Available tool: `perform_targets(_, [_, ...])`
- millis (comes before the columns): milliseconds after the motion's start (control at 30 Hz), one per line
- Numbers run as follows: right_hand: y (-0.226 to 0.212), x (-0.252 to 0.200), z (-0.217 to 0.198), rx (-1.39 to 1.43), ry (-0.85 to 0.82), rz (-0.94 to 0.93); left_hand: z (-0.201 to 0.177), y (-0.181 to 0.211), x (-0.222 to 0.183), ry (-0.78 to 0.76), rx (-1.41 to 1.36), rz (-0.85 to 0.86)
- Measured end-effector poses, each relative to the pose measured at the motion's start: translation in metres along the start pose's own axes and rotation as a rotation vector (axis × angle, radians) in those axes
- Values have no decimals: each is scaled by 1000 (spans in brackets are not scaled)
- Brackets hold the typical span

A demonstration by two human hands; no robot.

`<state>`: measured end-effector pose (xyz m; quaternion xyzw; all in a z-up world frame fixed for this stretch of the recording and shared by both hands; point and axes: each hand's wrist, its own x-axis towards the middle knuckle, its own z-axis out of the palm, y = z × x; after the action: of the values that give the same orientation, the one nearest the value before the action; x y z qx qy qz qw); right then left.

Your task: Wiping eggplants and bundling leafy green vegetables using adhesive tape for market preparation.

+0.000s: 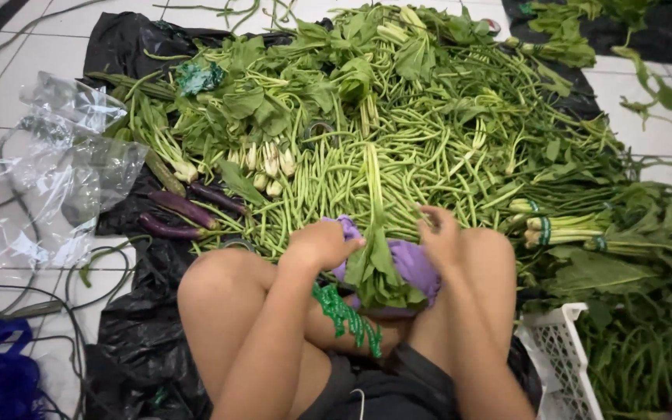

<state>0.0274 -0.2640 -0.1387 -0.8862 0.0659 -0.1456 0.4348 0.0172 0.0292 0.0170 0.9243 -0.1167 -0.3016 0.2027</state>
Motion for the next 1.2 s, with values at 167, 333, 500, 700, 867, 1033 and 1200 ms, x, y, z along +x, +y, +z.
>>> perform_targets(167, [-97,-48,-111,-342,104,-6,-12,18,-27,7,-21,85])
perform_targets(333, [-77,-75,-146,-248,216,21,-16,33,-37,2,5,139])
perform_targets(500, [-135,-94,-168,5,118,8,-2,37,-33,127,89,136])
perform_targets(700, [-116,-94,-177,460,-97,27,-3,28,-25,143,50,175])
perform_targets(867, [-113,-95,-159,693,-113,102,42,7,37,252,13,161])
perform_targets(1033, [-54,-84,-163,835,-88,234,87,-22,102,222,-253,-1])
perform_targets(1200, [-72,-86,-168,769,-114,136,92,-52,159,295,-401,20])
